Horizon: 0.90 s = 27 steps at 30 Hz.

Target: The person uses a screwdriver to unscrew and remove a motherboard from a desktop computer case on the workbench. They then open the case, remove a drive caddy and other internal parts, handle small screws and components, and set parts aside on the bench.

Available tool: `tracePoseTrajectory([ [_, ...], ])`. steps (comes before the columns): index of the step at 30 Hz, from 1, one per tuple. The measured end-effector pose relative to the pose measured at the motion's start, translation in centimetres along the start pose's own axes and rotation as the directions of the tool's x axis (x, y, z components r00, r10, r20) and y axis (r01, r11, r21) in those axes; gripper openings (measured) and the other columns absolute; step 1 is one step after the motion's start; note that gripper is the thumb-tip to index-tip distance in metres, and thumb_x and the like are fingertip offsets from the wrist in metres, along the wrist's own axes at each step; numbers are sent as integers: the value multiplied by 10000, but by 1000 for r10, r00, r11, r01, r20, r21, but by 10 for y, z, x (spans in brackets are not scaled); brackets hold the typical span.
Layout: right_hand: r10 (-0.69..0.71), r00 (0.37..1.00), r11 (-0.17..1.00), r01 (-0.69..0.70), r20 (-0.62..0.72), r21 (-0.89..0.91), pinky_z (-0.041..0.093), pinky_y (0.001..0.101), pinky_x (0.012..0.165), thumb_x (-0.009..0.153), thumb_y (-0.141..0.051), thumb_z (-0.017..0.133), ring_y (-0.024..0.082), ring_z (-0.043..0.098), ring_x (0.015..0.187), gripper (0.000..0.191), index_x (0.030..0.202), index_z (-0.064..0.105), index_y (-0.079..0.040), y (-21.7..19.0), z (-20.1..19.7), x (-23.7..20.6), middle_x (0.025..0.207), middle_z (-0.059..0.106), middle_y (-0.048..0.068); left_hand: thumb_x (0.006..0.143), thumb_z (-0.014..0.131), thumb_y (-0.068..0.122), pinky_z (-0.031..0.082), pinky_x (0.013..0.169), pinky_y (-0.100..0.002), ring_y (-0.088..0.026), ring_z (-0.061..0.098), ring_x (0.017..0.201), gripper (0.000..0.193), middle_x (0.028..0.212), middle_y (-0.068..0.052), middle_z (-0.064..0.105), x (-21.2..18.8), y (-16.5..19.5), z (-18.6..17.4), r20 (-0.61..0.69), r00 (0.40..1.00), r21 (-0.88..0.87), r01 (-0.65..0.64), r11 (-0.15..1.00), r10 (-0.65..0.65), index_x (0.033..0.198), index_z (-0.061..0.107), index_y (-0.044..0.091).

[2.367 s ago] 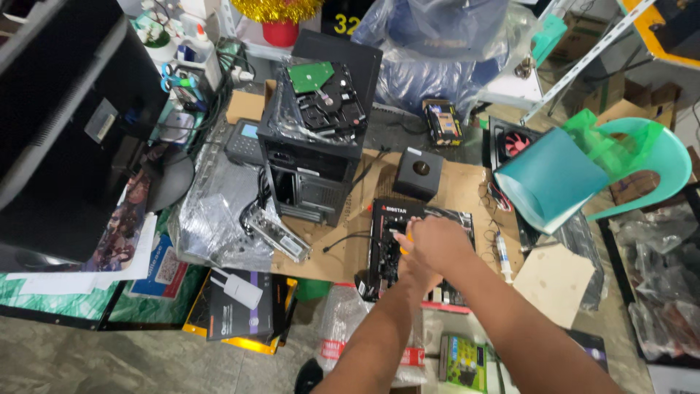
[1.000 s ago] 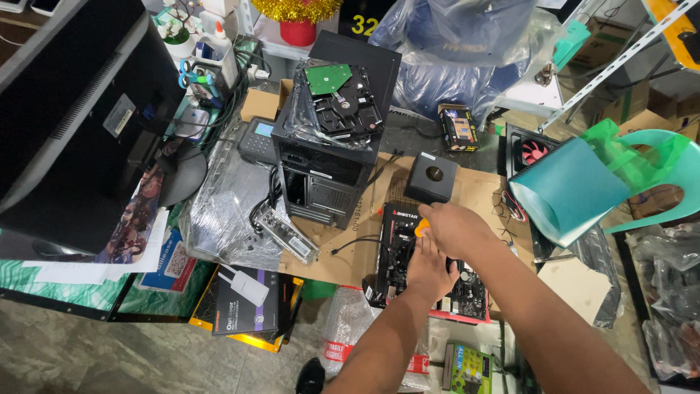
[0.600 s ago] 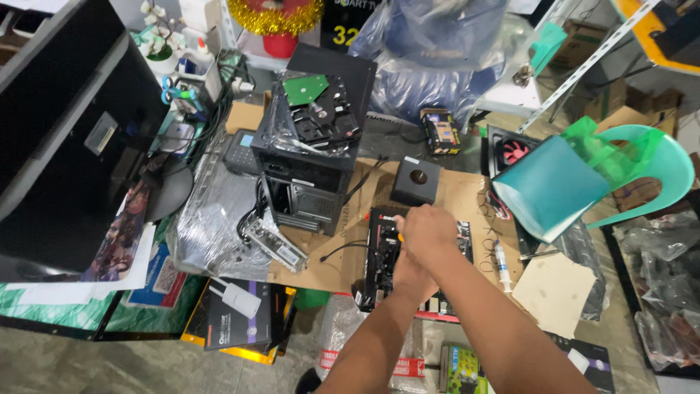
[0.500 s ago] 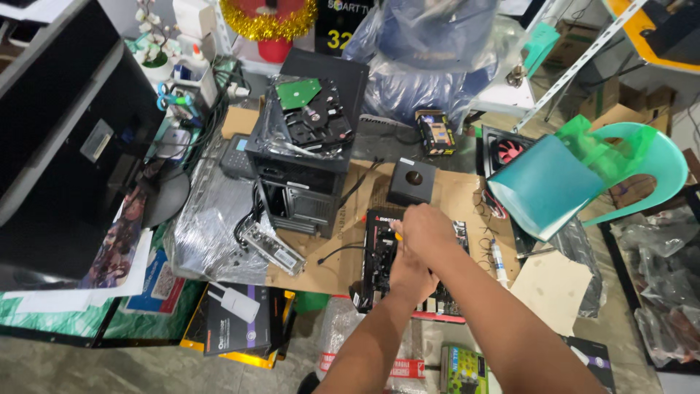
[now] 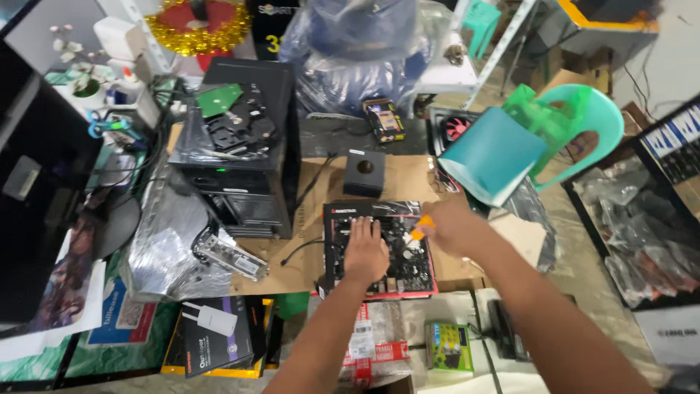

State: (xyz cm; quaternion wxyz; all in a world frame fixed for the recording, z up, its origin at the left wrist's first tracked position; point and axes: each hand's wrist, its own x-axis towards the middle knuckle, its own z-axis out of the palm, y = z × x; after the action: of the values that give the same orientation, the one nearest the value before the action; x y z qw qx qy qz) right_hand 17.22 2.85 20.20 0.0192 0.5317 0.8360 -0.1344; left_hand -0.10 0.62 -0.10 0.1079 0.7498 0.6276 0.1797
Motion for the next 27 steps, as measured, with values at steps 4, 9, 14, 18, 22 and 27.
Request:
tracePoseTrajectory([
  [4, -169, 975, 975, 187, -144, 118, 511, 505, 877, 876, -264, 707, 411, 660, 999, 303, 1090, 662, -53, 9, 34, -8, 1007, 711, 199, 968, 460, 275, 120, 1250, -502, -401, 300, 1464, 584, 1498, -266, 421, -1, 1, 5, -56, 998, 20, -32, 999, 33, 1445, 446, -62],
  [9, -74, 995, 993, 79, -65, 85, 505, 508, 897, 901, -278, 702, 399, 647, 1057, 343, 1146, 625, -51, 10, 49, -11, 1070, 690, 191, 963, 475, 272, 124, 1248, -512, -395, 311, 1456, 567, 1482, -254, 437, 0, 0, 12, -49, 998, 26, -41, 999, 42, 1434, 461, -44],
  [14, -85, 995, 995, 88, -49, 52, 514, 505, 892, 930, -277, 678, 398, 642, 1071, 311, 1123, 602, -45, 12, 52, -14, 1123, 675, 175, 951, 486, 267, 145, 1249, -506, -387, 336, 1445, 561, 1468, -236, 459, -1, 0, 17, -91, 994, 27, -61, 998, 63, 1427, 475, -29],
  [18, -119, 992, 992, 120, -43, 26, 511, 493, 903, 944, -264, 673, 391, 636, 1080, 319, 1136, 585, -25, 14, 50, -14, 1134, 657, 179, 953, 484, 267, 157, 1249, -505, -390, 354, 1437, 558, 1461, -235, 469, -2, 0, 20, -114, 991, 42, -73, 996, 77, 1426, 480, -30],
  [22, -238, 971, 969, 238, 3, 64, 511, 459, 889, 832, -134, 684, 360, 620, 1106, 334, 1157, 627, -85, 4, 48, -14, 1152, 631, 163, 953, 482, 265, 159, 1246, -503, -395, 359, 1433, 555, 1458, -241, 471, -2, 1, 20, -116, 990, 48, -75, 996, 80, 1420, 481, -36],
  [27, -184, 983, 980, 184, 18, -78, 552, 468, 822, 847, -205, 714, 361, 689, 981, 276, 1066, 665, -44, -8, 48, -11, 1024, 709, 160, 959, 469, 266, 153, 1256, -502, -395, 354, 1441, 558, 1460, -246, 469, -3, 4, 16, -106, 992, 27, -68, 997, 71, 1422, 477, -46],
])
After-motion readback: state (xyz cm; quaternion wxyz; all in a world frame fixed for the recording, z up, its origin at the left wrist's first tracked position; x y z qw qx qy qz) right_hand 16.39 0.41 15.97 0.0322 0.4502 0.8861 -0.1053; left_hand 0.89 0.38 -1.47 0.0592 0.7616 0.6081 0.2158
